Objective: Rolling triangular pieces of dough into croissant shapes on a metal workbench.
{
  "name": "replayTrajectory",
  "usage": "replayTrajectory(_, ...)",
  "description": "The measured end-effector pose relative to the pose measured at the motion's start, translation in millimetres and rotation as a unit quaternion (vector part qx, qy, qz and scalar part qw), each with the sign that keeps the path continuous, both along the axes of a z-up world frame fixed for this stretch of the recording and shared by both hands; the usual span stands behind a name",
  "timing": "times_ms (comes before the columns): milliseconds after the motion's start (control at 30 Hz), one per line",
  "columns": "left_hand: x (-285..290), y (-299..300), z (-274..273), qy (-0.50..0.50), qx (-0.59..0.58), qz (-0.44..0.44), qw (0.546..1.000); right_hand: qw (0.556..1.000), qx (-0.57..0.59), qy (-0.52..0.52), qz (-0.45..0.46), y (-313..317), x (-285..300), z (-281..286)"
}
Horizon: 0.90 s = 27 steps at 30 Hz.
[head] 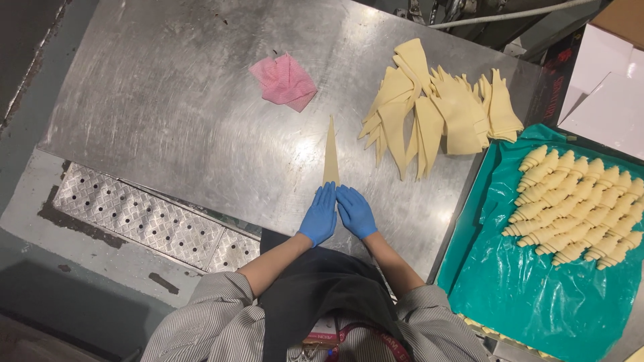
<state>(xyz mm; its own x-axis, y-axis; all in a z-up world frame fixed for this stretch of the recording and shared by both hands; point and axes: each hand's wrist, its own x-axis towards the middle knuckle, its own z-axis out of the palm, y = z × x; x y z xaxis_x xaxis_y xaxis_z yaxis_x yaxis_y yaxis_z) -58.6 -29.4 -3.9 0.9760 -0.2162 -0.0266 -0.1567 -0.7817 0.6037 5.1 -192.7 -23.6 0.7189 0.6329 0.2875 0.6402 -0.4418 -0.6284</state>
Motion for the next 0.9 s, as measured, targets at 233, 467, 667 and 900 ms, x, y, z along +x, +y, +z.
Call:
replayTrajectory(233,16.9,1.9,7.4,-0.036,0.085,0.011,0.996,0.999,-0.021,-0.001,-0.03,13.7,33.8,2.9)
replayTrajectory(467,9.4,1.9,-4.1,-0.007,0.079,-0.035,0.996,0.997,-0.001,0.055,-0.062,13.4,42.0,-1.8)
replayTrajectory(667,45.3,7.2,4.2,-0.025,0.074,-0.021,0.997,0.98,0.06,0.118,-0.149,10.9,44.2,-3.5)
replayTrajectory(900,86.1,9.7,-5.4,-0.031,0.048,0.043,0.997,0.977,0.065,0.111,-0.169,10.5,41.6,-3.6)
